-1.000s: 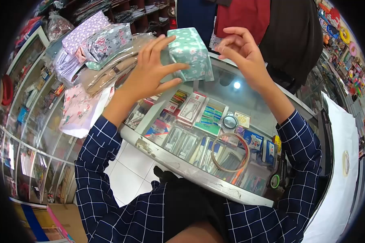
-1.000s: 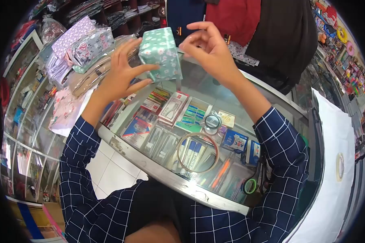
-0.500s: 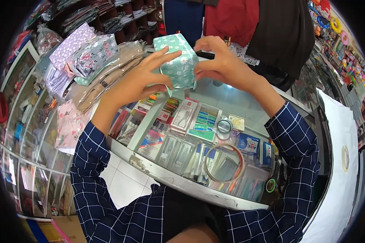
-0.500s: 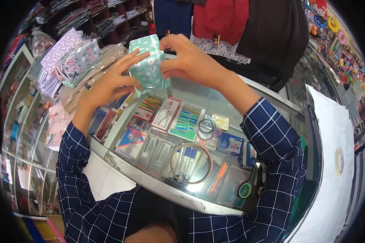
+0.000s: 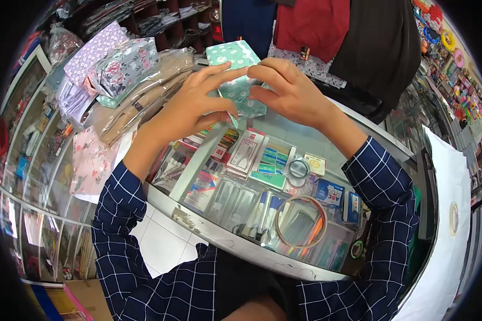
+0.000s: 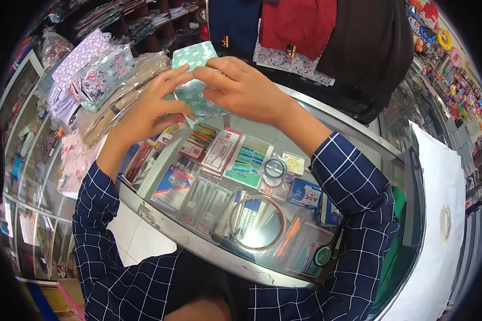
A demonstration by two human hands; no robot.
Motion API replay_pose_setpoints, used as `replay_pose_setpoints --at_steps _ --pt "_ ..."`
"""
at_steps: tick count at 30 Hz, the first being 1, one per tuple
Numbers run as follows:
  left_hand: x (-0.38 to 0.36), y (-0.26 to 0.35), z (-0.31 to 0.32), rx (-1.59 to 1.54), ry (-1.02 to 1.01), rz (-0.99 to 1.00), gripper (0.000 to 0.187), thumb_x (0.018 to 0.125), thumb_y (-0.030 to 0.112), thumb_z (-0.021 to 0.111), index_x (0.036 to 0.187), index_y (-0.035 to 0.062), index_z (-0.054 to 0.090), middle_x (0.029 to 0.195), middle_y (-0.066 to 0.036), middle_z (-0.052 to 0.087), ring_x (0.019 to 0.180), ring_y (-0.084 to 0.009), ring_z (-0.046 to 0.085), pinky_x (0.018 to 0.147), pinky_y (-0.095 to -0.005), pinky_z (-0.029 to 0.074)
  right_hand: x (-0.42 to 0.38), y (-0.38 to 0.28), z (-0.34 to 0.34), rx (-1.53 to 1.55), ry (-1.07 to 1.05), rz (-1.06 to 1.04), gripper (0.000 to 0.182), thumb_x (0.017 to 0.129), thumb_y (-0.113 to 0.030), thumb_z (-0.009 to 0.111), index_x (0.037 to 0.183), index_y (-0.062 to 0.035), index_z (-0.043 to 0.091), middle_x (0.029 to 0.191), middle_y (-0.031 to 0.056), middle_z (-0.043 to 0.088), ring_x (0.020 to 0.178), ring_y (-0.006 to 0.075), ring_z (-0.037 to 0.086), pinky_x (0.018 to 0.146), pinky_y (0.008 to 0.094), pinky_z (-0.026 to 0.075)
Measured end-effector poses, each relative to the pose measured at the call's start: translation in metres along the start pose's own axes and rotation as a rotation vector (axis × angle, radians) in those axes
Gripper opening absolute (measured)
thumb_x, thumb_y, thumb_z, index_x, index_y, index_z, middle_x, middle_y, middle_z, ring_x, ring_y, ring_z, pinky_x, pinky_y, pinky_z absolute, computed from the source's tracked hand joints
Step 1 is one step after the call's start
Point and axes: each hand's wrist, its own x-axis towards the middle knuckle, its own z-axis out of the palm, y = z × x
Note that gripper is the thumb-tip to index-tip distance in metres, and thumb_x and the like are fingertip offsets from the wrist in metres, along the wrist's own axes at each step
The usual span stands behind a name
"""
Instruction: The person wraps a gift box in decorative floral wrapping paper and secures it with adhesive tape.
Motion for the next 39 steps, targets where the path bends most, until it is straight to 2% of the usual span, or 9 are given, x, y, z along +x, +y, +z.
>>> replay_pose_setpoints --at_steps 7,13,18,21,22,25,30,34,39 --pt "0.007 -0.001 0.022 0.032 0.215 0.015 0.015 0.072 0.012 0.073 0.084 0.0159 0.065 0.129 -0.003 0.053 0.123 -0.0324 0.043 0.098 -0.0463 0.035 -0.001 -0.002 0.007 -0.004 0.045 -0.009 0.019 0.067 -0.012 0.071 0.084 -0.0061 0.065 0.114 0.005 0.051 0.109 0.0245 0.047 0.088 0.036 0.045" --pt "0.008 -0.012 0.033 -0.123 0.356 -0.075 0.031 0.071 0.016 0.075 0.096 0.0135 0.058 0.113 -0.002 0.061 0.116 -0.0295 0.05 0.099 -0.047 0.034 0.003 -0.002 0.014 0.047 0.055 0.021 0.022 0.068 -0.009 0.071 0.089 -0.0055 0.064 0.116 0.0059 0.052 0.107 0.0249 0.048 0.086 0.036 0.045" --pt "0.014 -0.01 0.026 0.049 0.335 -0.123 0.046 0.067 0.019 0.078 0.108 0.0166 0.055 0.108 -0.001 0.063 0.107 -0.0273 0.054 0.1 -0.0472 0.031 0.009 -0.005 -0.007 0.13 0.086 0.137 0.022 0.073 -0.002 0.07 0.094 -0.0075 0.065 0.114 0.008 0.053 0.108 0.0247 0.049 0.088 0.0319 0.043" --pt "0.022 -0.009 0.016 0.036 0.251 -0.158 0.052 0.065 0.018 0.078 0.111 0.0175 0.055 0.107 0.0 0.063 0.103 -0.0253 0.056 0.098 -0.0438 0.033 0.024 -0.016 -0.033 0.418 0.296 0.376 0.026 0.073 0.004 0.068 0.097 -0.0052 0.065 0.112 0.0099 0.053 0.105 0.0246 0.051 0.086 0.0318 0.044" --pt "0.025 -0.01 0.014 0.011 0.217 -0.167 0.053 0.064 0.017 0.079 0.112 0.0177 0.055 0.107 0.001 0.063 0.101 -0.0246 0.056 0.097 -0.0421 0.035 0.027 -0.011 -0.044 0.367 0.266 0.299 0.034 0.076 0.009 0.066 0.107 -0.0037 0.058 0.109 0.0092 0.053 0.101 0.0201 0.054 0.086 0.0322 0.046" --pt "0.027 -0.013 0.016 -0.204 0.246 -0.196 0.056 0.063 0.018 0.079 0.114 0.0179 0.055 0.105 0.0 0.063 0.099 -0.0242 0.056 0.093 -0.0382 0.039 0.029 -0.031 -0.048 1.211 0.447 0.697 0.039 0.08 0.008 0.063 0.114 -0.0036 0.048 0.108 0.008 0.052 0.1 0.0145 0.054 0.089 0.0328 0.048" --pt "0.023 -0.023 0.03 -0.136 0.386 -0.058 0.052 0.064 0.018 0.078 0.112 0.0166 0.056 0.111 -0.004 0.06 0.101 -0.0272 0.054 0.09 -0.0369 0.041 0.016 -0.032 -0.032 1.377 0.494 0.938 0.041 0.079 0.011 0.063 0.109 -0.0069 0.043 0.095 0.0019 0.044 0.093 0.0132 0.056 0.094 0.036 0.048" --pt "0.021 -0.024 0.036 -0.044 0.401 0.062 0.04 0.068 0.017 0.076 0.104 0.017 0.06 0.118 -0.005 0.056 0.106 -0.0294 0.051 0.091 -0.0397 0.04 0.017 -0.04 -0.023 1.79 0.531 1.235 0.046 0.079 0.008 0.063 0.116 -0.0087 0.04 0.1 0.0055 0.048 0.093 0.0152 0.056 0.095 0.0354 0.047" --pt "0.021 -0.012 0.041 -0.039 0.363 -0.044 0.027 0.071 0.012 0.072 0.096 0.0167 0.065 0.122 -0.004 0.054 0.112 -0.0279 0.047 0.095 -0.0406 0.036 0.009 -0.039 -0.018 1.994 0.575 1.313 0.049 0.079 0.009 0.057 0.12 -0.0085 0.038 0.108 0.0112 0.047 0.092 0.0192 0.055 0.086 0.0326 0.048"
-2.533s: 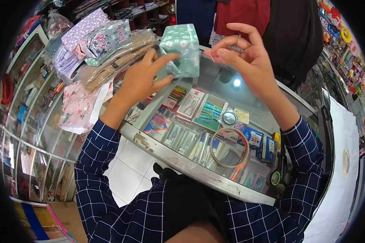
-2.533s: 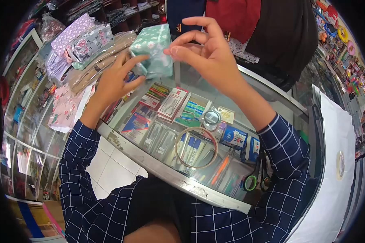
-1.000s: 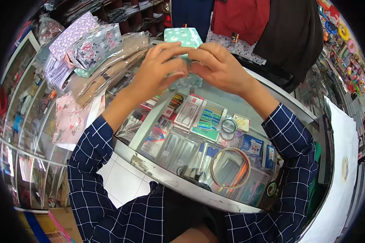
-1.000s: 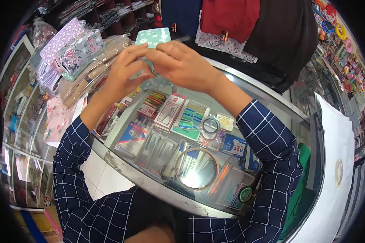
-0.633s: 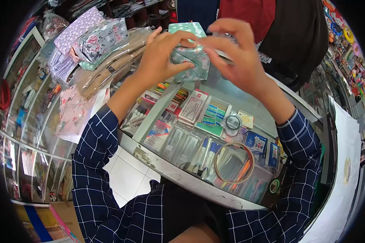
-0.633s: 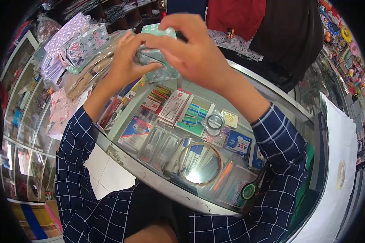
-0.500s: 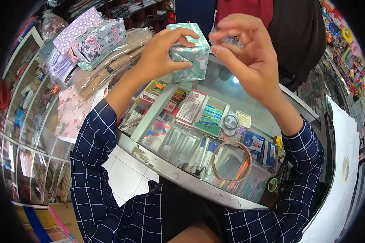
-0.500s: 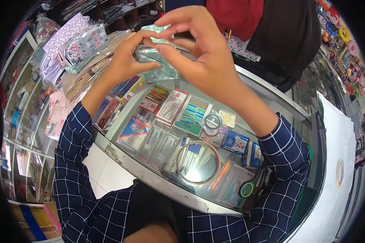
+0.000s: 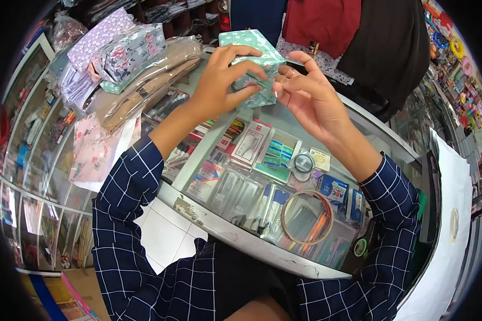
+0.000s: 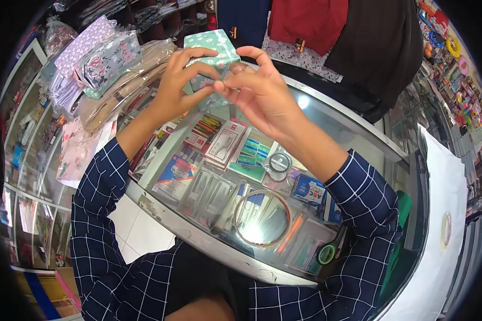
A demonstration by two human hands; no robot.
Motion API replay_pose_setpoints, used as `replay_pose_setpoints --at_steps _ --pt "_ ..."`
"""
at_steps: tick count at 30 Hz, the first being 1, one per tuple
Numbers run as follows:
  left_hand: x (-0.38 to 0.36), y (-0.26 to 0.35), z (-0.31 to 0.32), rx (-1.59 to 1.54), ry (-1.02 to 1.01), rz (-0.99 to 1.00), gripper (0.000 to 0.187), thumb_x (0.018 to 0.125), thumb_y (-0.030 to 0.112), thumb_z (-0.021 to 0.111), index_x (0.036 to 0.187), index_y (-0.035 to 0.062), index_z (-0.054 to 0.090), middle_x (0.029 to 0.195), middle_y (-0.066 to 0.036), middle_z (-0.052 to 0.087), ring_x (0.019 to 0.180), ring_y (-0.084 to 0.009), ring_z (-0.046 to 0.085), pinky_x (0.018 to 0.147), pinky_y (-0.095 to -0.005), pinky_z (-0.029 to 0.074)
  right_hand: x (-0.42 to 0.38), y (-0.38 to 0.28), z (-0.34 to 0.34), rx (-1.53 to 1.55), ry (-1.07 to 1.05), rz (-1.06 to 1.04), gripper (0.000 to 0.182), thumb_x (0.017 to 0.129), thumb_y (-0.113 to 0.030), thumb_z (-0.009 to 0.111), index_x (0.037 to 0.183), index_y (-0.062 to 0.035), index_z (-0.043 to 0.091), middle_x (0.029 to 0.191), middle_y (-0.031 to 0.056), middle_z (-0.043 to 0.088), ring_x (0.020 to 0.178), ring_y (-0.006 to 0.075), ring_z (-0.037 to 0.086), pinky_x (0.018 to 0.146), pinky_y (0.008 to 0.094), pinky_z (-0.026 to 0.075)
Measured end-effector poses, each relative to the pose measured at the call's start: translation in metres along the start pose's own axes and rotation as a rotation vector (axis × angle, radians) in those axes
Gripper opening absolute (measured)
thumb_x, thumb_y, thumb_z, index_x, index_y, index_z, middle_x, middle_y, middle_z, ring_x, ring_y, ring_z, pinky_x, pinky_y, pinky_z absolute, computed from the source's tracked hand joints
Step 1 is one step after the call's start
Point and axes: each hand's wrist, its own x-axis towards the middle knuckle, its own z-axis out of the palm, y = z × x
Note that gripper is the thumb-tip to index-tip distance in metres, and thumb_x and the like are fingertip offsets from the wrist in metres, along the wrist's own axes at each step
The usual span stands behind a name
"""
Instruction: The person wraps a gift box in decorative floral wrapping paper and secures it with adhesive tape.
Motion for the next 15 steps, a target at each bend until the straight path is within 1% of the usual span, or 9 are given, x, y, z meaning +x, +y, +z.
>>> replay_pose_setpoints --at_steps 1,4,7,10,15 --pt "0.001 0.003 0.001 -0.024 0.002 -0.042 0.025 0.071 0.01 0.071 0.095 0.0158 0.066 0.124 -0.004 0.054 0.113 -0.0272 0.046 0.096 -0.0402 0.035 0.0 0.0 -0.003 0.038 -0.019 0.021 0.049 0.079 0.009 0.056 0.121 -0.0085 0.038 0.109 0.0121 0.047 0.092 0.0199 0.055 0.084 0.0322 0.048" --pt "-0.001 0.005 0.004 0.007 0.0 -0.031 0.03 0.071 0.009 0.071 0.1 0.0188 0.067 0.125 -0.004 0.053 0.115 -0.0274 0.044 0.098 -0.0408 0.033 0.0 0.003 -0.004 0.112 -0.008 0.034 0.049 0.079 0.009 0.053 0.122 -0.0085 0.037 0.112 0.014 0.045 0.091 0.0207 0.054 0.081 0.0316 0.047" --pt "-0.001 0.008 0.005 -0.066 0.025 -0.072 0.031 0.072 0.01 0.071 0.1 0.0237 0.068 0.119 -0.004 0.053 0.117 -0.0265 0.046 0.108 -0.0512 0.023 0.002 0.003 -0.007 0.088 0.008 0.055 0.052 0.075 0.012 0.057 0.119 -0.0084 0.035 0.097 0.0065 0.049 0.09 0.017 0.053 0.08 0.035 0.048" --pt "-0.002 0.008 0.006 -0.059 0.038 -0.076 0.031 0.072 0.009 0.072 0.099 0.0247 0.069 0.119 -0.004 0.053 0.117 -0.026 0.046 0.109 -0.0512 0.021 0.002 0.008 -0.012 0.093 0.011 -0.006 0.051 0.075 0.012 0.056 0.117 -0.008 0.036 0.094 0.0053 0.049 0.087 0.0164 0.052 0.077 0.0343 0.048" --pt "-0.003 0.01 0.005 -0.035 0.024 -0.053 0.029 0.073 0.009 0.07 0.097 0.0252 0.069 0.12 -0.004 0.053 0.117 -0.0265 0.045 0.109 -0.0523 0.019 0.003 0.009 -0.015 0.062 0.079 -0.034 0.049 0.075 0.012 0.054 0.116 -0.0073 0.036 0.09 0.0042 0.047 0.082 0.0159 0.052 0.074 0.0336 0.049"
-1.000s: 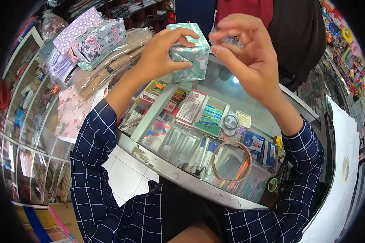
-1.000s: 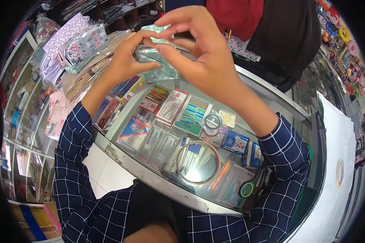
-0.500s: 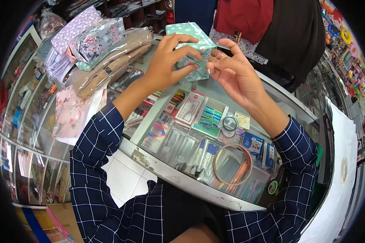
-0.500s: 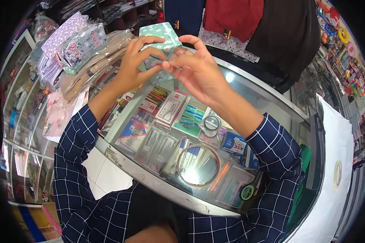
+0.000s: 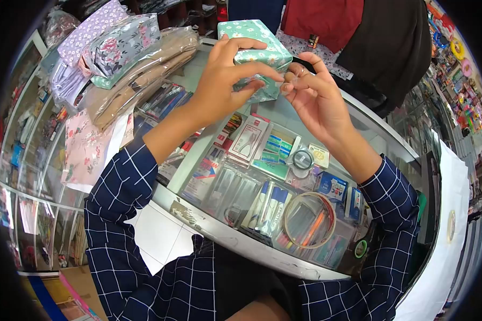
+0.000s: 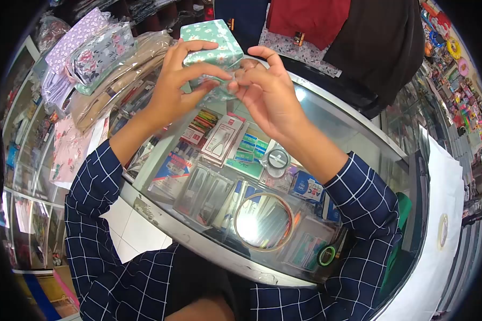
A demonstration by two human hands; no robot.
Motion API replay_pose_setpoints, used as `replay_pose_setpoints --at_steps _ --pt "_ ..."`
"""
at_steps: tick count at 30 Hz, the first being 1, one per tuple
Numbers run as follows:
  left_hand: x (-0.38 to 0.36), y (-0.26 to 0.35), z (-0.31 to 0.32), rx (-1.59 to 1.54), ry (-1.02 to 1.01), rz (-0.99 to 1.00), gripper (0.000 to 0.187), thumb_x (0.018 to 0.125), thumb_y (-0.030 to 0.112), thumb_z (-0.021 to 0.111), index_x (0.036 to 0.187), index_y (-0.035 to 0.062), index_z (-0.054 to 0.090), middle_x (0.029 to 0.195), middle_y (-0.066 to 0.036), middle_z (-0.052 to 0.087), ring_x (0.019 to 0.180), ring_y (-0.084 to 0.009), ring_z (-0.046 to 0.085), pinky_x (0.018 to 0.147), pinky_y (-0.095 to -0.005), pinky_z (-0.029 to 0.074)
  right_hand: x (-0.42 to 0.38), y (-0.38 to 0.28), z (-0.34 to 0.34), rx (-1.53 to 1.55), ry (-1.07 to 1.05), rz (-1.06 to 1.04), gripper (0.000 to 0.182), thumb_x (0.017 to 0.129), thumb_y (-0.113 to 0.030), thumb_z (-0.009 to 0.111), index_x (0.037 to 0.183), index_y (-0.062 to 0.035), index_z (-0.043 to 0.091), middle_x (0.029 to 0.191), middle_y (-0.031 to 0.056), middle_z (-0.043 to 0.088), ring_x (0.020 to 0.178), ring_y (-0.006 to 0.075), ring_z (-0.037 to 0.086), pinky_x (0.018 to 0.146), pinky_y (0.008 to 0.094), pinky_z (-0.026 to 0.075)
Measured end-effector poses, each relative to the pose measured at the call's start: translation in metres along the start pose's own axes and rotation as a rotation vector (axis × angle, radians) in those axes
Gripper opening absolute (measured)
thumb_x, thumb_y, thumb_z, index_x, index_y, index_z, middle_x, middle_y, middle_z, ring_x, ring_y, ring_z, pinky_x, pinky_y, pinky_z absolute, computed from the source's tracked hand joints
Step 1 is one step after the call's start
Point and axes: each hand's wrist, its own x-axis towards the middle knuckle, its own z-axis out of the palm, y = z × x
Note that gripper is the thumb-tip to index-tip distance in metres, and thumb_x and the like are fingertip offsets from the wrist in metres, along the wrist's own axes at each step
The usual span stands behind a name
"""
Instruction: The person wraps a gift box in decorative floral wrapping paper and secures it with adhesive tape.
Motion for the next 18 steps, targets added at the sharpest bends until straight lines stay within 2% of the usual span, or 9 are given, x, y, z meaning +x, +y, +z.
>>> replay_pose_setpoints --at_steps 7,10,18 --pt "0.002 0.0024 -0.0008 -0.05 0.004 -0.057 0.027 0.075 0.009 0.069 0.095 0.0258 0.069 0.12 -0.004 0.053 0.119 -0.0276 0.044 0.109 -0.0532 0.02 -0.0001 0.0007 -0.0044 0.013 0.003 0.026 0.046 0.075 0.011 0.053 0.114 -0.0069 0.037 0.091 0.0052 0.047 0.079 0.0176 0.053 0.074 0.0334 0.048" --pt "0.0014 0.0014 0.0002 -0.03 -0.003 -0.012 0.026 0.075 0.008 0.068 0.094 0.026 0.069 0.12 -0.004 0.053 0.12 -0.0278 0.043 0.109 -0.0536 0.02 -0.0023 -0.0002 -0.0009 0.019 0.039 0.045 0.046 0.076 0.011 0.053 0.114 -0.0071 0.037 0.092 0.0057 0.047 0.08 0.0185 0.053 0.075 0.0335 0.048" --pt "0.0003 0.0005 -0.0035 -0.005 -0.036 0.022 0.019 0.073 0.007 0.069 0.082 0.0244 0.067 0.122 -0.005 0.052 0.12 -0.0277 0.043 0.109 -0.0547 0.019 -0.0009 0.0025 -0.0028 0.024 0.038 0.018 0.045 0.077 0.009 0.055 0.114 -0.0065 0.038 0.095 0.0068 0.048 0.083 0.0187 0.055 0.078 0.035 0.049"
